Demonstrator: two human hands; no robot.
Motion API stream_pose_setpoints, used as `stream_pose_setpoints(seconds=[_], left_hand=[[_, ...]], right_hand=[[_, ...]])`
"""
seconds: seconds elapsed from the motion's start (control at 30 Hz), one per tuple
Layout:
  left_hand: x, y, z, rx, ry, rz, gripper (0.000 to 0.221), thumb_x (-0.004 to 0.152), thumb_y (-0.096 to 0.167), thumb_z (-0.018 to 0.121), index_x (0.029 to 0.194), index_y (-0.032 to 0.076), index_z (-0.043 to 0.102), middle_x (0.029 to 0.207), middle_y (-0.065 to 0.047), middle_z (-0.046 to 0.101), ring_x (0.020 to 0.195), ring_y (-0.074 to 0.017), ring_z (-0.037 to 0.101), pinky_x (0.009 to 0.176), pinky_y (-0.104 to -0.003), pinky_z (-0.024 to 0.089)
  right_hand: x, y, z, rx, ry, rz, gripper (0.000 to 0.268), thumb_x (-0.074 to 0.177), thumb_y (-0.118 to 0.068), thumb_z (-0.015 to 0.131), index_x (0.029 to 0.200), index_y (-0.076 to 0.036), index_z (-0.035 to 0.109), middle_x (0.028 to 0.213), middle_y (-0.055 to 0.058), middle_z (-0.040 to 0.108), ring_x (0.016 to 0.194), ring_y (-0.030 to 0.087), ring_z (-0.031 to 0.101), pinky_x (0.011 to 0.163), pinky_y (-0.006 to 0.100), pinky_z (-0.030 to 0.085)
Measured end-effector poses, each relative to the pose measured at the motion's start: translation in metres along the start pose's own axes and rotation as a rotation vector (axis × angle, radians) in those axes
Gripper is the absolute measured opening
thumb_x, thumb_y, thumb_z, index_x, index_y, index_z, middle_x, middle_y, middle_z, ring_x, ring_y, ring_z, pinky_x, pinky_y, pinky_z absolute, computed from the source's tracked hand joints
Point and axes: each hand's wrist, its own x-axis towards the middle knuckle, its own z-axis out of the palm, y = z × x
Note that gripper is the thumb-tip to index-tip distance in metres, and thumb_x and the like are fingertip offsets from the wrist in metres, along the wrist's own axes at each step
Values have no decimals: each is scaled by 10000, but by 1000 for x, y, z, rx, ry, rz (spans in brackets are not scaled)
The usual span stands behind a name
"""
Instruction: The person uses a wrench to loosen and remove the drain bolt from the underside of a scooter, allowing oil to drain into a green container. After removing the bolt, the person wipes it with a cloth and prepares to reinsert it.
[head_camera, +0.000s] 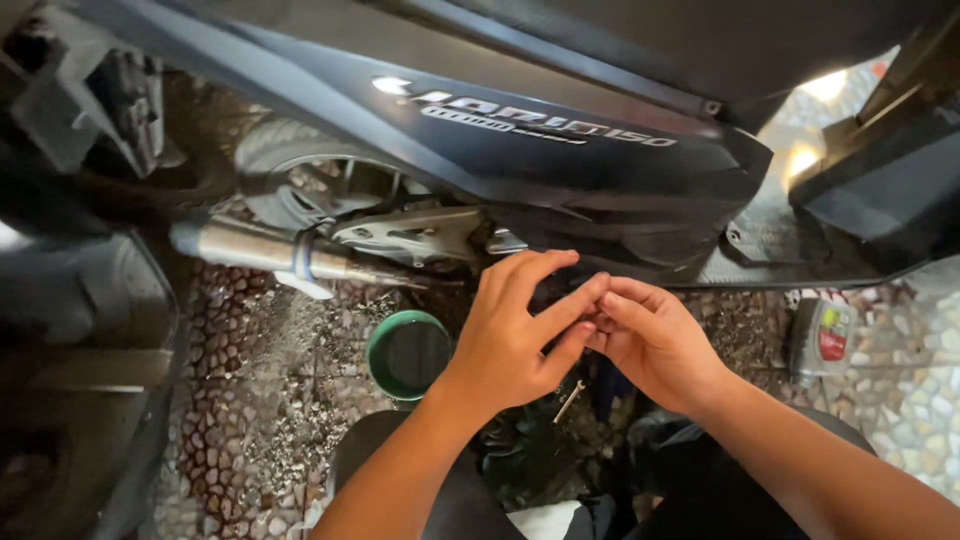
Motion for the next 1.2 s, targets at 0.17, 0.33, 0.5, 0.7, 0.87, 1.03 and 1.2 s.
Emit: stream_pose_setpoints(seconds=[0.17, 0.33, 0.5, 0.7, 0.87, 1.03, 1.2], left_hand=[[9, -9, 18, 35, -92, 74, 439, 952, 247, 732, 1373, 144, 664, 1436, -133, 555, 1293, -372, 539, 1117, -502, 431], [7, -13, 27, -40, -49, 81, 465, 952, 227, 757, 1394, 139, 643, 1429, -114, 558, 1286, -352, 545, 1134, -489, 452], [8, -13, 19, -43, -57, -24, 480, 932, 159, 767, 1397, 104, 663, 1441, -103, 566, 1294, -346, 551, 1143, -470, 477], [8, -13, 8, -69, -55, 91, 356, 894, 139, 796, 1240, 102, 717, 1331, -98, 626, 1190, -326, 613, 1052, -452, 491], [2, -12, 12, -320, -4, -86, 241, 869, 52, 841, 1065, 42, 702, 1040, -62, 726, 990, -266, 694, 906, -362, 538], [-5, -10, 15, -377, -4, -140, 197, 901, 28, 803, 1078, 34, 718, 1039, -74, 740, 972, -264, 717, 897, -351, 557], [1, -1, 9, -312, -38, -117, 207, 890, 33, 796, 1080, 24, 714, 1035, -81, 742, 971, -272, 722, 885, -368, 527]], right_hand=[[-4, -16, -6, 121, 17, 19, 236, 1007, -133, 628, 1206, -16, 678, 1061, 77, 723, 981, 187, 677, 880, 393, 533], [-3, -15, -16, 80, 42, -45, 228, 1016, -101, 627, 1212, 5, 678, 1070, 88, 716, 992, 192, 669, 890, 407, 547], [-6, -8, -19, -88, 100, -120, 222, 1010, -59, 606, 1200, 34, 670, 1104, 124, 722, 1017, 217, 679, 909, 400, 548], [-8, -3, -20, -123, 135, -177, 214, 1003, -25, 613, 1199, 38, 673, 1083, 129, 724, 984, 226, 693, 892, 392, 563], [-18, -6, 8, -835, 223, -416, 183, 922, 49, 678, 1100, 39, 715, 1078, 114, 749, 967, 203, 703, 852, 287, 563], [-19, -12, 26, -1099, 96, -754, 204, 864, 98, 724, 1056, 35, 699, 1087, 129, 742, 985, 223, 719, 875, 289, 571], [-18, -22, 37, -1363, 71, -995, 225, 799, 108, 778, 991, 21, 698, 1030, 138, 739, 946, 256, 717, 873, 334, 577]])
